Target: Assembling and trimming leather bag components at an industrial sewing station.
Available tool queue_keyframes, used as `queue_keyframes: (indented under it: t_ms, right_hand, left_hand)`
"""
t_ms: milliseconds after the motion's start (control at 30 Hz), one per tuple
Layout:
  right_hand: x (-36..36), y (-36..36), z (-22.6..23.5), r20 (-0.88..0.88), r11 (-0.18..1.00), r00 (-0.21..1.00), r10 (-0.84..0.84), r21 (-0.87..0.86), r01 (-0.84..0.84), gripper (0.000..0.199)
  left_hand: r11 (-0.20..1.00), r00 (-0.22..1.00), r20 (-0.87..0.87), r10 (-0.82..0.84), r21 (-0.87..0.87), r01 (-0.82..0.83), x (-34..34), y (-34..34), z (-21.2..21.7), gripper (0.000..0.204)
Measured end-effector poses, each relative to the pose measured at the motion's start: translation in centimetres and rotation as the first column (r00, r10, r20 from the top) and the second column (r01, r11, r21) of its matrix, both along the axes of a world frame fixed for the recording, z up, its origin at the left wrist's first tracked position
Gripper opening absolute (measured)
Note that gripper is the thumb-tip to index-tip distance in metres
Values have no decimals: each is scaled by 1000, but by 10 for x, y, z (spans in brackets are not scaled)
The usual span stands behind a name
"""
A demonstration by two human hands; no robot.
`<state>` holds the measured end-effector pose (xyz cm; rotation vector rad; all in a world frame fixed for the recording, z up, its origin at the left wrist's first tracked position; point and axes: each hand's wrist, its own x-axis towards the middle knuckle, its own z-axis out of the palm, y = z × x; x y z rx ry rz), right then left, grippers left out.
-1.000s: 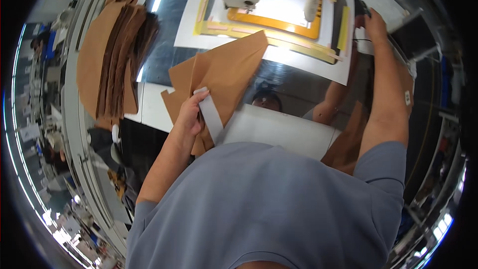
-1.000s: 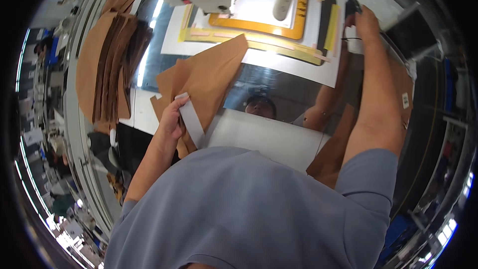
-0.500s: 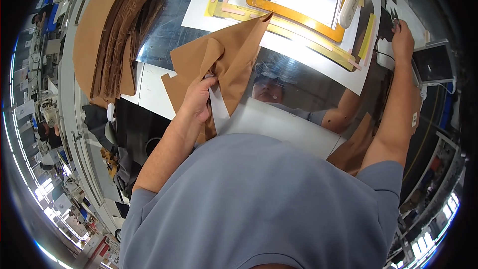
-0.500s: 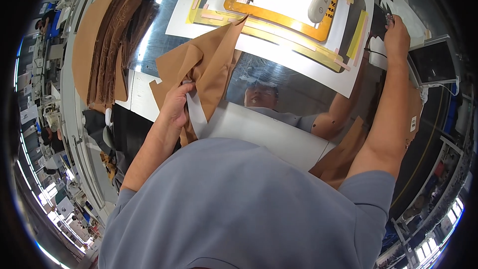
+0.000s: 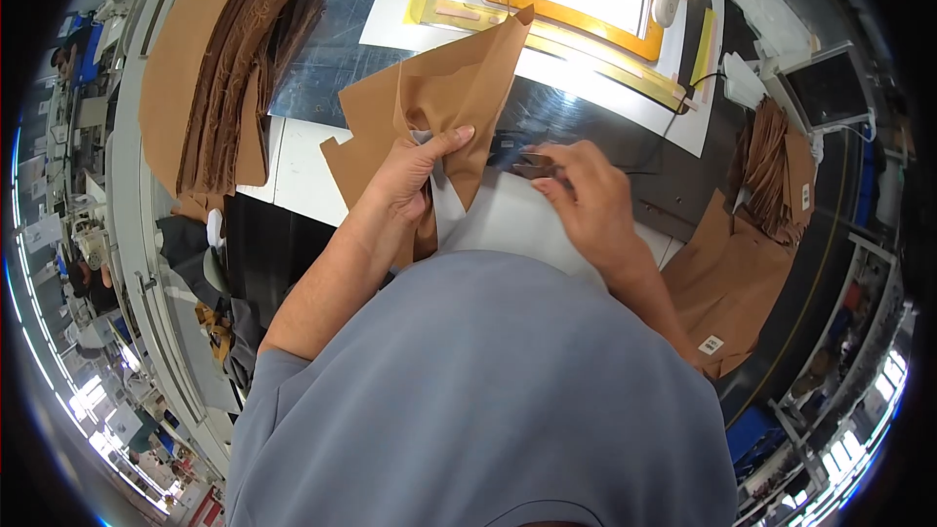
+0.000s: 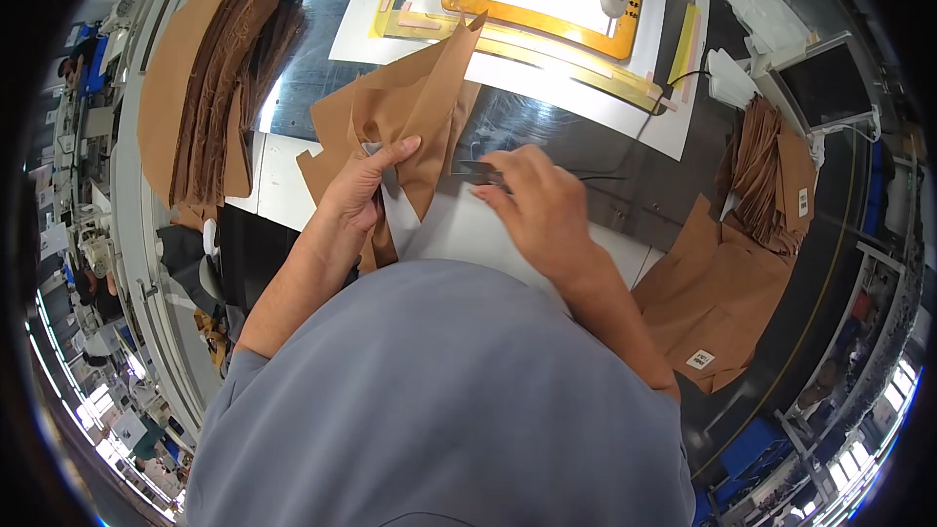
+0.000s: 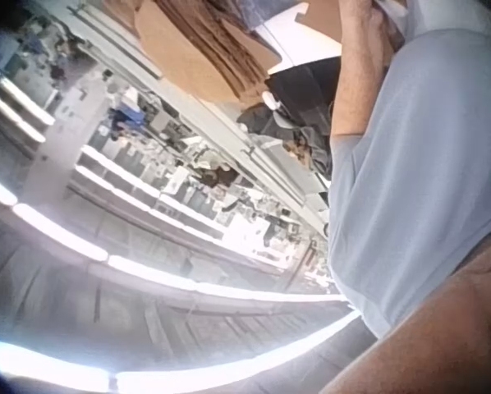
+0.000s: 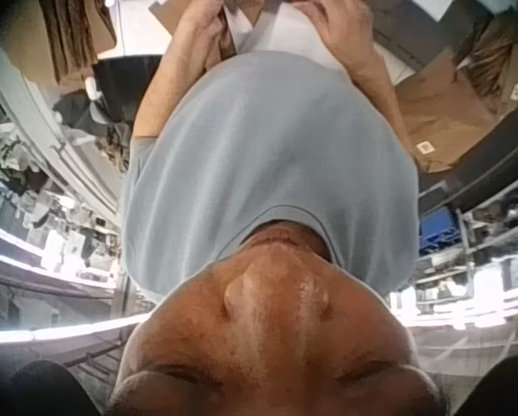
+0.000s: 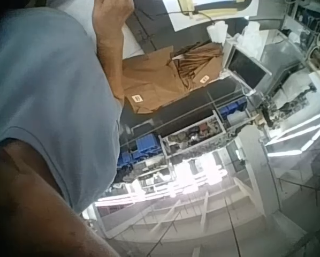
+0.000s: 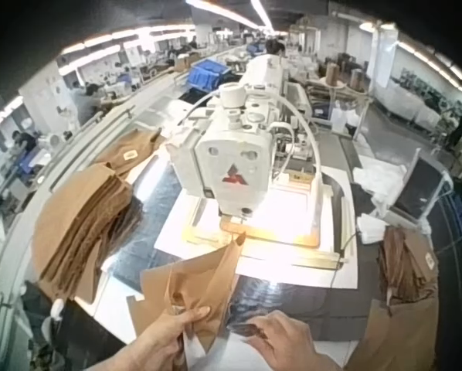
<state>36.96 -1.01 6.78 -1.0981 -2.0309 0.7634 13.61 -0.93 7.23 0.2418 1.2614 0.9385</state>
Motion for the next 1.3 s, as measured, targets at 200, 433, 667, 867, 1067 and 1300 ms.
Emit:
queue_keyframes:
  t_ms: [200,433,667,867,1067,1300]
  right_hand:
    - [-33,-7,-2,133,983,988,-82,176,58,30]
    - [-41,-12,-7,126,977,985,-118,193,92,30]
    - [-39,-13,-4,177,975,976,-125,204,88,30]
    - [-38,-12,-3,196,972,972,-133,220,89,29]
    - [-35,-8,-3,209,966,965,-162,234,111,29]
    - [-35,-7,-4,207,962,967,-147,257,91,28]
  left_hand:
    - [1000,1000,-26,-1,7,1,2,-9,13,51]
    - [999,999,-41,-10,34,11,0,-14,18,49]
    - [998,998,-50,-26,64,29,3,-17,18,52]
    - [998,997,-70,-30,49,33,8,-15,27,51]
    - [998,995,-100,-14,55,19,13,-14,32,46]
    - [998,994,-113,-6,62,13,12,-13,30,45]
